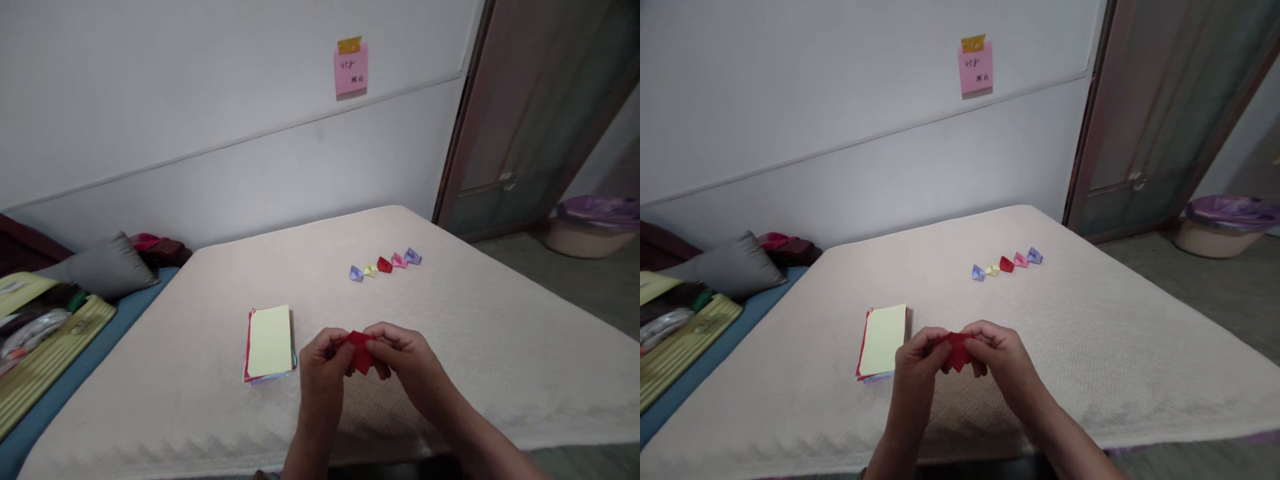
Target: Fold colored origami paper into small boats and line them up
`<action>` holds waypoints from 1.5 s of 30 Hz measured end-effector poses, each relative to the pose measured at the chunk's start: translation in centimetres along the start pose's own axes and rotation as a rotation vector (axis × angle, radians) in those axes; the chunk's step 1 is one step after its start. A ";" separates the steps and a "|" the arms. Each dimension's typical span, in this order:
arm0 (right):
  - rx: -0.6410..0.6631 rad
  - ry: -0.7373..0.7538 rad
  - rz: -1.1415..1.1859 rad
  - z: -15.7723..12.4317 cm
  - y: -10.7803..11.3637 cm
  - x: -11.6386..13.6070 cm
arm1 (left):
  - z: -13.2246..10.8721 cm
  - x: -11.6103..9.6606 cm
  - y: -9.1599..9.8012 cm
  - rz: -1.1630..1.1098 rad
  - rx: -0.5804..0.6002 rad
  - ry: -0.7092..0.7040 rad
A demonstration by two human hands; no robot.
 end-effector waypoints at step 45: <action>-0.063 0.475 -0.374 -1.0 0.3 2.3 | -0.2 -1.4 0.4 0.104 0.023 -0.156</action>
Point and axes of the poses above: each hand's wrist, its own z-axis towards the middle knuckle, its own y-axis out of the back of the hand, x = y × z, the point moved 3 cm from there along z, towards the middle knuckle, and after that the axes turned 2 degrees about -y, right-handed, at the moved point
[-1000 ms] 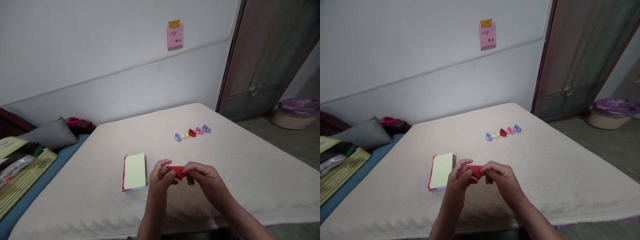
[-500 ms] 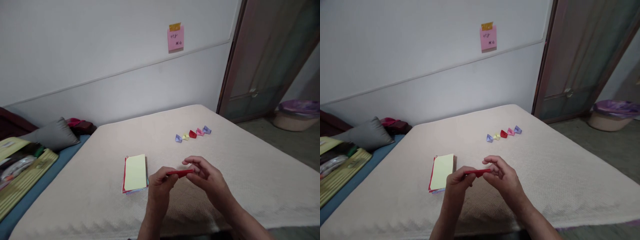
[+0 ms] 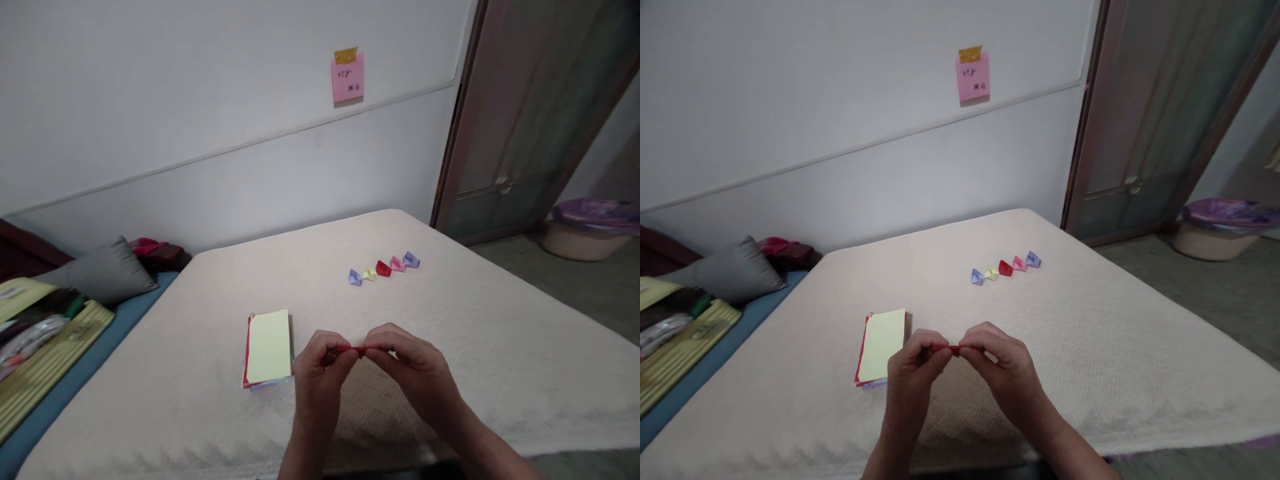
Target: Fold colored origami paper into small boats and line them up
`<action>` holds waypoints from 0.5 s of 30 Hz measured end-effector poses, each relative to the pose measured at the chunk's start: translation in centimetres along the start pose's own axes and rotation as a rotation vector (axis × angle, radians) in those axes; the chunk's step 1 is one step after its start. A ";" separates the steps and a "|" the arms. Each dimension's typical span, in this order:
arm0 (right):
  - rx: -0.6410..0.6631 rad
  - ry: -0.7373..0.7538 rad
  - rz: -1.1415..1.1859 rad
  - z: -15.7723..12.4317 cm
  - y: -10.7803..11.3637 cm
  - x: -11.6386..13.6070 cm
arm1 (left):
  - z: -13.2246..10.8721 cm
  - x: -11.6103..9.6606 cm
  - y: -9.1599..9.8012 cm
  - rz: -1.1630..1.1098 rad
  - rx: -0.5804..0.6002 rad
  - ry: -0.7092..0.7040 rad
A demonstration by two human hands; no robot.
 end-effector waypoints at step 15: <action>-0.047 -0.131 0.106 -0.1 -0.1 -0.9 | 0.2 1.0 -0.1 -0.084 0.065 0.167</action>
Point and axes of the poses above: each hand's wrist, its own z-axis towards the middle knuckle, its own y-axis out of the back of the hand, x = y × z, the point moved 3 cm from there along z, towards the middle knuckle, and after that the axes turned 2 degrees about -y, right-handed, at the moved point
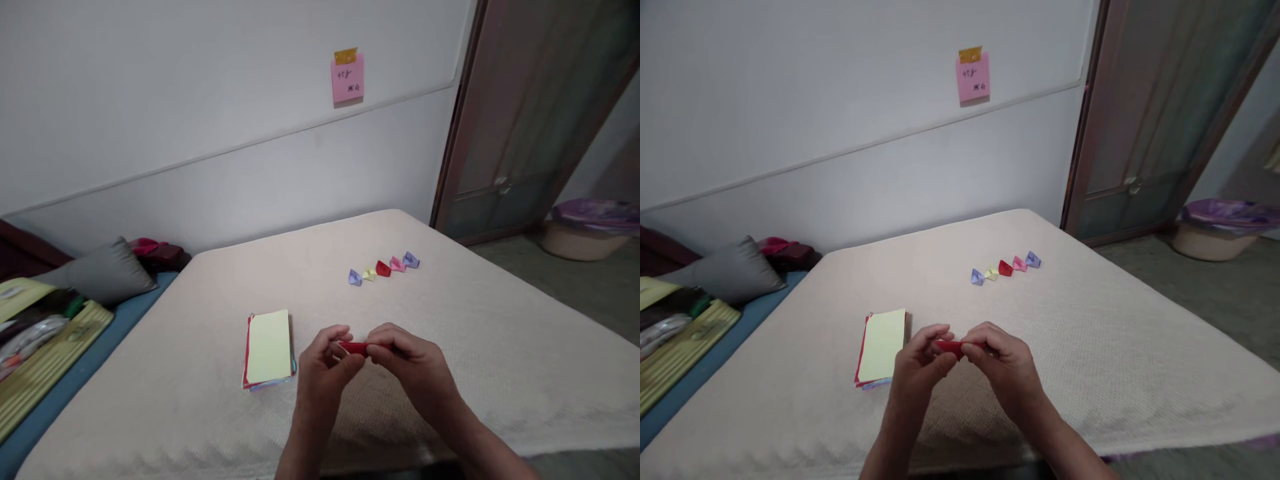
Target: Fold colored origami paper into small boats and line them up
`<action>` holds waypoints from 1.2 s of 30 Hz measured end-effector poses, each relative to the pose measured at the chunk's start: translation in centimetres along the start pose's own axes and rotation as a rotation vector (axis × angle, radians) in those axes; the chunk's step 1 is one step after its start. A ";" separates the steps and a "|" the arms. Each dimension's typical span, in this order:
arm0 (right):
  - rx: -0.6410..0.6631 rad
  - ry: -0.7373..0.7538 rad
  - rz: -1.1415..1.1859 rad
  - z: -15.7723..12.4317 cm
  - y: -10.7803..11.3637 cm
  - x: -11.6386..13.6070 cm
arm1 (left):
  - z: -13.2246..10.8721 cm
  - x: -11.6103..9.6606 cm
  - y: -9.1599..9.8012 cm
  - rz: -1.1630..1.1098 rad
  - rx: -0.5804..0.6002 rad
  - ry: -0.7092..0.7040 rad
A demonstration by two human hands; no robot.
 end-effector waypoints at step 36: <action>-0.098 0.059 -0.240 -0.2 -0.3 -0.1 | 0.0 1.5 -0.9 0.307 0.079 -0.039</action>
Point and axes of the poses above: each hand's wrist, its own z-axis towards the middle knuckle, its own y-axis out of the back of the hand, x = y × z, the point moved 3 cm from there along z, towards the middle knuckle, and after that the axes turned 2 degrees about -y, right-handed, at the moved point
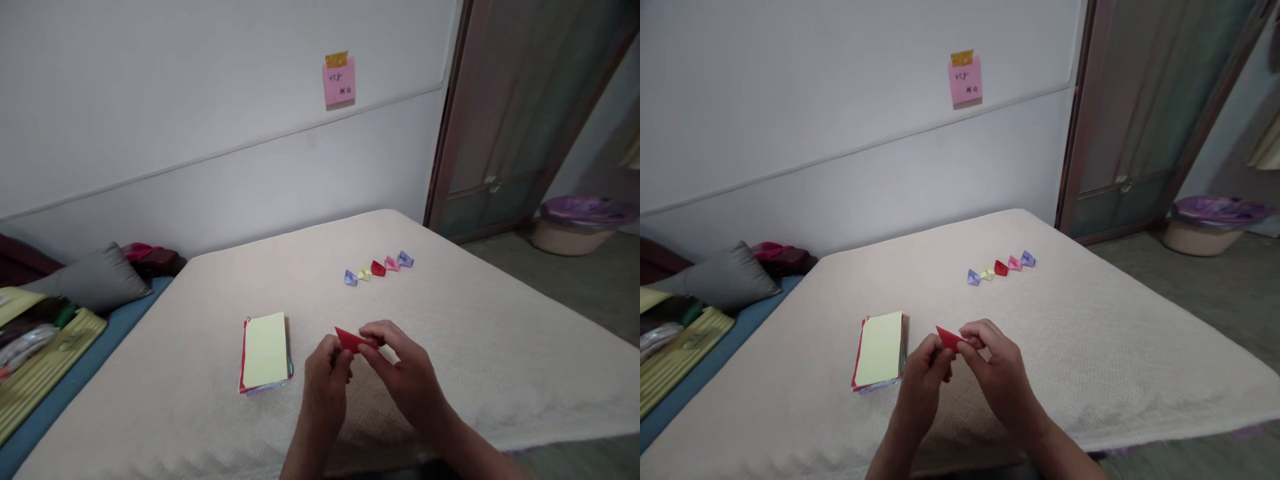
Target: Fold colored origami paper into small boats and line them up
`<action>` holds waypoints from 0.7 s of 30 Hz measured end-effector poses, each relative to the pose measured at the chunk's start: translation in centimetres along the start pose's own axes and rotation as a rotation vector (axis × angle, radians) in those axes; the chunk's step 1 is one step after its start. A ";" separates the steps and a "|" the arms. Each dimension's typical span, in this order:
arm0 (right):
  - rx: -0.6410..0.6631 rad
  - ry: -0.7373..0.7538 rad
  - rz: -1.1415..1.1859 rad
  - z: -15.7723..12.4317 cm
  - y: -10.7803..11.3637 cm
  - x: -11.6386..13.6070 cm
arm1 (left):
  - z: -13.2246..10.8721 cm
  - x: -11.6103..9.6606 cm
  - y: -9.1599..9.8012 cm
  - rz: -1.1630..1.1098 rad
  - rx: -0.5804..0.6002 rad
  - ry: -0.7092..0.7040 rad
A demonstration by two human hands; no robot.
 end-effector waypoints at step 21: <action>-0.164 0.498 -0.381 -1.3 -0.4 0.8 | 0.2 0.3 0.4 0.177 -0.086 -0.037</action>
Point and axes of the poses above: each hand's wrist, its own z-axis towards the middle knuckle, its own y-axis out of the back of the hand, x = y × z, the point moved 3 cm from there along z, towards the middle knuckle, and after that the axes turned 2 degrees about -y, right-handed, at the moved point
